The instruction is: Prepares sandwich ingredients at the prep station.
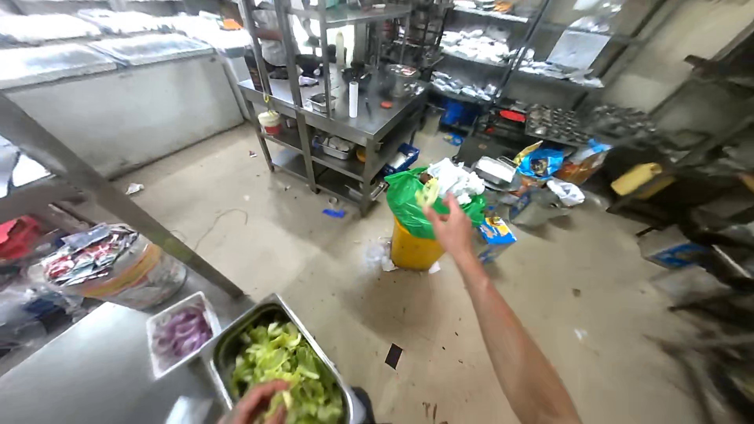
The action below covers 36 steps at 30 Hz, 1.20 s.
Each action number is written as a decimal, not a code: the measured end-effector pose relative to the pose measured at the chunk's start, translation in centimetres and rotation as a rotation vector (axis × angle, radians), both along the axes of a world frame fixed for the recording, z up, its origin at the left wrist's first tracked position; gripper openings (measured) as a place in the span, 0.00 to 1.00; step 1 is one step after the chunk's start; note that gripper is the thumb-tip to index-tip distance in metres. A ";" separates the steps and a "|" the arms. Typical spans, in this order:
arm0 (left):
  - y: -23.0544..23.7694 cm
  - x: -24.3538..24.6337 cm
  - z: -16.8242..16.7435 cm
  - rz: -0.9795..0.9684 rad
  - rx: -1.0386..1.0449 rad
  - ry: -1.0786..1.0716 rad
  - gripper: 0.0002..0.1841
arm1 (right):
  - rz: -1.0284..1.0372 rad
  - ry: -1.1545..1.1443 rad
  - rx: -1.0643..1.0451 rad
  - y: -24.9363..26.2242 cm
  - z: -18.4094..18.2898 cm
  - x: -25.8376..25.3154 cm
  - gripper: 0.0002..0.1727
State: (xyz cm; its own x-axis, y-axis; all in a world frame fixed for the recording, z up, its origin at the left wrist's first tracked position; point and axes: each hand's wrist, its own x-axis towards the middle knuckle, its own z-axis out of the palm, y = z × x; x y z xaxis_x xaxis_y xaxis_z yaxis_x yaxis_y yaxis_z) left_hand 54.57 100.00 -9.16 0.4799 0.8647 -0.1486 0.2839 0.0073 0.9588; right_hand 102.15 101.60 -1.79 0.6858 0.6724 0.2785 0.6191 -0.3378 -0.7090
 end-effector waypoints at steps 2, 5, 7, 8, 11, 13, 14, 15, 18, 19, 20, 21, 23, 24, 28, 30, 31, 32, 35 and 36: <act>1.0 1.4 0.6 -0.033 0.038 -0.066 0.14 | -0.011 0.010 0.021 0.8 1.9 1.3 0.39; 1.2 3.9 1.6 -0.024 0.004 -0.096 0.14 | 0.358 0.369 0.089 -0.9 -2.6 -7.5 0.21; 0.7 5.4 1.5 -0.049 -0.020 -0.045 0.16 | 0.665 1.016 0.028 -2.8 -7.6 -15.7 0.21; 0.5 5.9 1.0 -0.071 -0.017 0.003 0.18 | 0.693 1.290 -0.011 -3.8 -9.2 -19.4 0.25; 0.0 6.1 -0.6 -0.085 -0.019 0.108 0.23 | 0.422 1.713 -0.004 -5.4 -12.4 -25.3 0.30; -0.2 5.6 -1.1 -0.036 -0.077 0.083 0.18 | 0.168 1.823 0.033 -5.6 -13.3 -26.1 0.25; -0.2 5.3 -1.2 -0.022 -0.096 0.074 0.14 | 0.117 1.859 0.031 -5.7 -13.3 -26.0 0.23; -0.1 5.1 -1.2 -0.036 -0.105 0.085 0.12 | 0.121 1.879 0.016 -6.0 -13.3 -25.7 0.23; -1.0 4.2 -1.1 -0.049 -0.164 0.150 0.10 | 0.155 1.834 0.011 -7.3 -12.7 -23.6 0.23; -0.9 3.9 -1.3 -0.023 -0.162 0.151 0.09 | 0.196 1.787 0.064 -6.6 -12.2 -21.4 0.23; -0.9 3.3 -1.3 0.011 -0.150 0.153 0.09 | 0.249 1.741 0.151 -5.7 -11.3 -18.4 0.24; -0.9 2.5 -1.3 0.047 -0.126 0.176 0.09 | 0.264 1.688 0.269 -4.6 -9.9 -14.9 0.24; -0.1 1.1 -0.9 0.100 -0.030 0.288 0.10 | 0.147 1.552 0.567 -1.6 -5.6 -7.4 0.22; 0.5 0.5 -0.7 0.102 0.031 0.381 0.12 | 0.052 1.484 0.701 -0.1 -4.0 -3.8 0.25; 2.8 0.2 0.0 0.004 0.285 0.697 0.26 | 0.064 1.199 0.619 1.8 -2.7 -1.6 0.33; 2.7 1.4 0.8 -0.036 0.387 0.690 0.23 | 0.275 1.049 0.353 1.0 -4.7 -8.2 0.18; 2.8 2.5 0.7 -0.086 0.402 0.712 0.21 | 0.399 0.952 0.229 0.3 -6.2 -11.7 0.15; 3.1 3.7 -0.1 -0.151 0.418 0.755 0.20 | 0.511 0.845 0.133 -0.2 -7.7 -14.9 0.13; 3.7 5.8 -3.5 -0.299 0.475 0.854 0.15 | 0.739 0.380 -0.059 -1.3 -11.1 -21.6 0.13; 3.5 5.8 -2.8 -0.278 0.447 0.810 0.10 | 0.763 0.269 -0.086 -1.7 -11.6 -22.8 0.13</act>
